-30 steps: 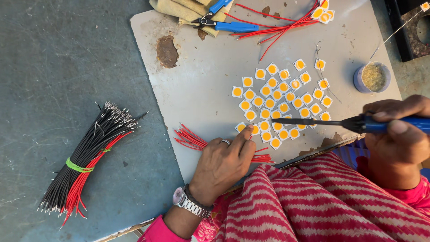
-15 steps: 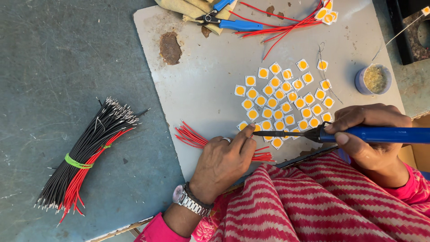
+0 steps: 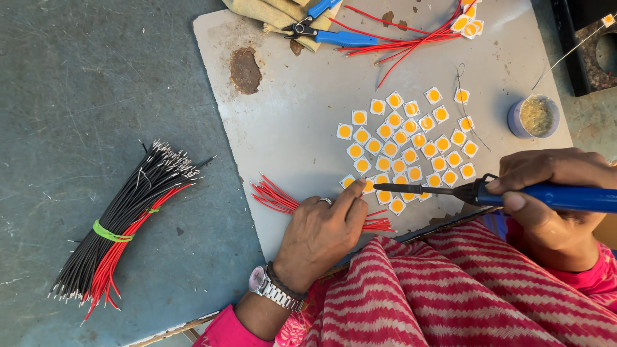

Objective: The person applies flux to red wires and then uses a soldering iron to attach the wires to square LED modules arranged on a work surface. They repeatedly pick up LEDs, align them with wires, and solder the connections.

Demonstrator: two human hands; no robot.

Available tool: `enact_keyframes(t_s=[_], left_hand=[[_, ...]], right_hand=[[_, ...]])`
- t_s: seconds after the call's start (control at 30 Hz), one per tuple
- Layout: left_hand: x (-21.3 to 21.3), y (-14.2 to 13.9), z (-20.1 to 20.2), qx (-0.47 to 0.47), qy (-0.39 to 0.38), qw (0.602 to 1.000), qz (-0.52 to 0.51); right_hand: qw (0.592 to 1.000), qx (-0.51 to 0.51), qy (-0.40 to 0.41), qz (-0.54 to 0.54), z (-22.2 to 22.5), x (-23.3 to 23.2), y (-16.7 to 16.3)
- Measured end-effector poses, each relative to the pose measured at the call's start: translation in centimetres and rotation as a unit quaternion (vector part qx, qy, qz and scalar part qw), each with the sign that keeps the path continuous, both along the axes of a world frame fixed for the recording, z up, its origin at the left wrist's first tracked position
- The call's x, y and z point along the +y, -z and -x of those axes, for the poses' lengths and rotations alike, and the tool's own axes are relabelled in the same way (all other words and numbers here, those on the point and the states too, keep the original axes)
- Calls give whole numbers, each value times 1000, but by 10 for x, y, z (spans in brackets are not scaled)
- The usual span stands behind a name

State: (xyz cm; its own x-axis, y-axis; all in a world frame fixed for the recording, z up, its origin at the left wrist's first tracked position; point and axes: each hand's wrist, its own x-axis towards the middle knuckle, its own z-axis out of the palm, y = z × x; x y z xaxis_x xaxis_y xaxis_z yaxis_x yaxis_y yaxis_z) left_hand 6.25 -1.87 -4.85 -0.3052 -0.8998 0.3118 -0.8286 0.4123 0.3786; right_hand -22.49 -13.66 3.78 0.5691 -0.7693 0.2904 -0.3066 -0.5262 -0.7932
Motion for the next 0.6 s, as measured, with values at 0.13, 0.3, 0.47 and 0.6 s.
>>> enact_keyframes(t_s=[0.13,0.3,0.47,0.6], left_hand=[[0,1,0,-7,-1,1000,2],[0,1,1,3,-2,1000,-5],[0,1,2,-5,-4,1000,-11],[0,0,2,-6,-3,1000,-5]], right_hand=[[999,42,5,9,-6,2,1],[998,50,-27,35,-11,3,5],[998,54,-29,27,-13,1,9],[998,40,-32,34,-8,2,4]])
